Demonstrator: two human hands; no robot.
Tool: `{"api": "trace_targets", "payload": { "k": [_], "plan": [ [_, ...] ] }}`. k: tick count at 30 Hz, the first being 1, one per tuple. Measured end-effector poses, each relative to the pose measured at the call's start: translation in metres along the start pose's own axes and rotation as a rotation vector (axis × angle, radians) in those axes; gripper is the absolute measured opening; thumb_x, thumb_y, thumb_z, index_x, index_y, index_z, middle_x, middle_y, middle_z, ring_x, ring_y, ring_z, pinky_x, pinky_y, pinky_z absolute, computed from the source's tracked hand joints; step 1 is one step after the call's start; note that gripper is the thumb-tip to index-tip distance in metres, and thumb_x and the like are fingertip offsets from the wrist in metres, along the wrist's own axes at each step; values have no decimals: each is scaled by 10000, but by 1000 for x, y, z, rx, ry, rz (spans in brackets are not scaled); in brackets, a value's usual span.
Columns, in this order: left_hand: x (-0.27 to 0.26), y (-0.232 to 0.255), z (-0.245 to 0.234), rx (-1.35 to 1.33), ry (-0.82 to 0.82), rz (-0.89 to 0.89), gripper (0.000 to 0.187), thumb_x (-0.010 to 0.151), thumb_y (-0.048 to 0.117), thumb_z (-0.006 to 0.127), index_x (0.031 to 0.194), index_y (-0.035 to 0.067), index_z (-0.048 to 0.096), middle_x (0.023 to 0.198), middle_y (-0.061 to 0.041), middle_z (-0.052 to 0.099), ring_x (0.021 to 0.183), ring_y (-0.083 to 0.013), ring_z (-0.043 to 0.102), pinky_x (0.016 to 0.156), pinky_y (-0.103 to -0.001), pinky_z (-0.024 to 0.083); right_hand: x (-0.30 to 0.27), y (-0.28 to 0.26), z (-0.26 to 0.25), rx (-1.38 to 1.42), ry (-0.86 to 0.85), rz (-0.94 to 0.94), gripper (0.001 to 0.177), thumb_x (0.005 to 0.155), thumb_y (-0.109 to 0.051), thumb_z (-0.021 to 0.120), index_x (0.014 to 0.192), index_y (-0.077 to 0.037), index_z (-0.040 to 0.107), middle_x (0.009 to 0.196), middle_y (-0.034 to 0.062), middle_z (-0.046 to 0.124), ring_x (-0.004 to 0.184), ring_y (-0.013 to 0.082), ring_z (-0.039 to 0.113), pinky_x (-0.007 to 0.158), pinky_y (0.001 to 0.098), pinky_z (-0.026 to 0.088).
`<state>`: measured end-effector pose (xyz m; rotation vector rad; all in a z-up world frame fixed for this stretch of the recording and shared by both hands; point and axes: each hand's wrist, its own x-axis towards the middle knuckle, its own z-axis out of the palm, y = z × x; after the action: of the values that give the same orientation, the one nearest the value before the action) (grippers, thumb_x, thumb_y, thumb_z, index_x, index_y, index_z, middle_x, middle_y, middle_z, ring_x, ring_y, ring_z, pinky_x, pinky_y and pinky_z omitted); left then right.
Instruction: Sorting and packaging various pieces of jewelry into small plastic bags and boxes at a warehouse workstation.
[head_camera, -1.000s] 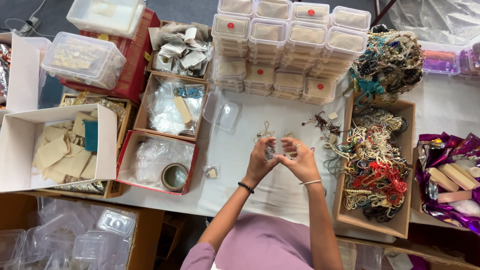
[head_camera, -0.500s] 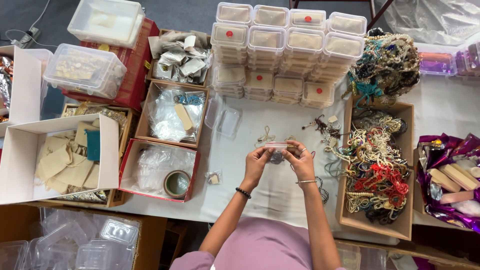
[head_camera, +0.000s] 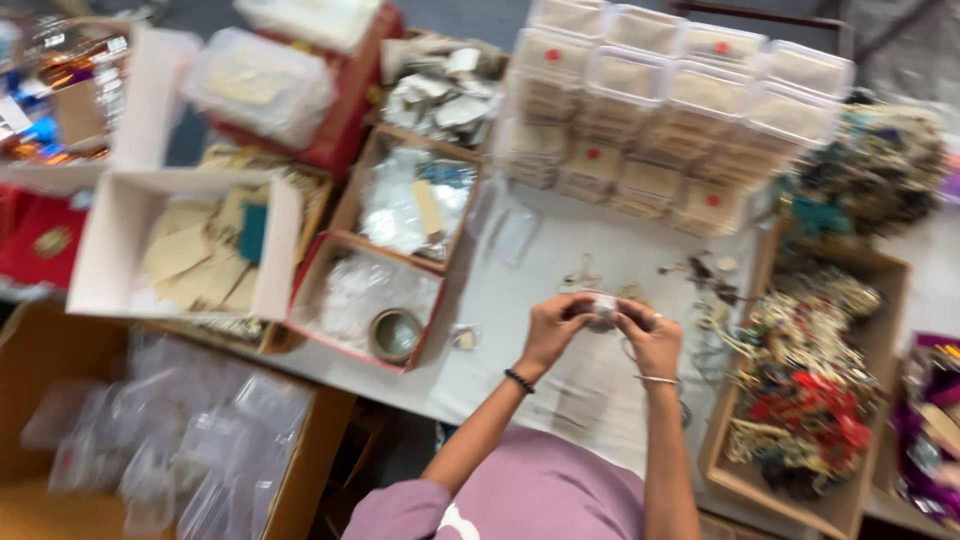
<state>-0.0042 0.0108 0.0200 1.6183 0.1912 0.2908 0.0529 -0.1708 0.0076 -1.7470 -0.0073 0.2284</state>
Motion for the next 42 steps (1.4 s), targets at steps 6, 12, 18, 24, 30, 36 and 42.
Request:
{"api": "trace_targets", "payload": {
  "k": [6, 12, 18, 24, 30, 36, 42],
  "plan": [
    [-6, 4, -17, 112, -11, 32, 223, 945, 183, 748, 1136, 68, 748, 1034, -76, 769, 872, -165, 744, 779, -290, 591, -9, -18, 4, -378, -96, -165, 354, 776, -158, 889, 1093, -27, 802, 958, 68, 759, 828, 111, 693, 751, 265, 551],
    [1, 0, -90, 298, 50, 143, 259, 931, 205, 764, 1161, 91, 725, 1055, -94, 727, 891, -176, 732, 759, -301, 597, -6, -2, 6, -185, -155, -215, 265, 813, -137, 862, 1020, -4, 763, 1022, 48, 728, 934, 114, 657, 822, 265, 519],
    [33, -4, -335, 930, 783, 306, 133, 979, 140, 639, 1056, 49, 698, 1035, -115, 689, 941, -295, 675, 812, -401, 552, 3, 33, -28, 223, -9, 98, 270, 987, -81, 797, 1218, 41, 727, 1049, 42, 702, 875, 90, 598, 770, 219, 460],
    [42, -15, -521, 1226, 1107, -167, 339, 856, 192, 800, 1149, 41, 722, 1094, -169, 699, 942, -298, 681, 797, -387, 581, 19, 44, -38, 447, 98, 179, 261, 983, -37, 768, 1215, 53, 688, 1098, 94, 734, 946, 181, 715, 823, 304, 605],
    [30, -55, -576, 1234, 1038, -356, 203, 837, 90, 816, 1020, 15, 770, 1014, -197, 723, 923, -362, 698, 807, -435, 566, 16, 37, -32, 485, 35, 244, 276, 959, -6, 730, 1224, 46, 676, 1131, 106, 720, 985, 193, 717, 876, 315, 622],
    [25, 7, -549, 1069, 1105, -272, 113, 870, 148, 793, 888, 37, 798, 855, -171, 742, 757, -321, 723, 724, -418, 571, 17, 61, -40, 550, -54, 262, 272, 999, -12, 712, 1257, 47, 644, 1175, 107, 701, 1022, 197, 680, 901, 323, 562],
    [20, 84, -391, 890, 778, 262, 127, 924, 131, 790, 901, 16, 744, 910, -141, 730, 811, -279, 690, 718, -359, 541, 10, 18, 7, 537, -278, 278, 313, 949, -141, 698, 1188, 53, 641, 1089, 96, 719, 1015, 201, 710, 950, 351, 569]
  ]
}}
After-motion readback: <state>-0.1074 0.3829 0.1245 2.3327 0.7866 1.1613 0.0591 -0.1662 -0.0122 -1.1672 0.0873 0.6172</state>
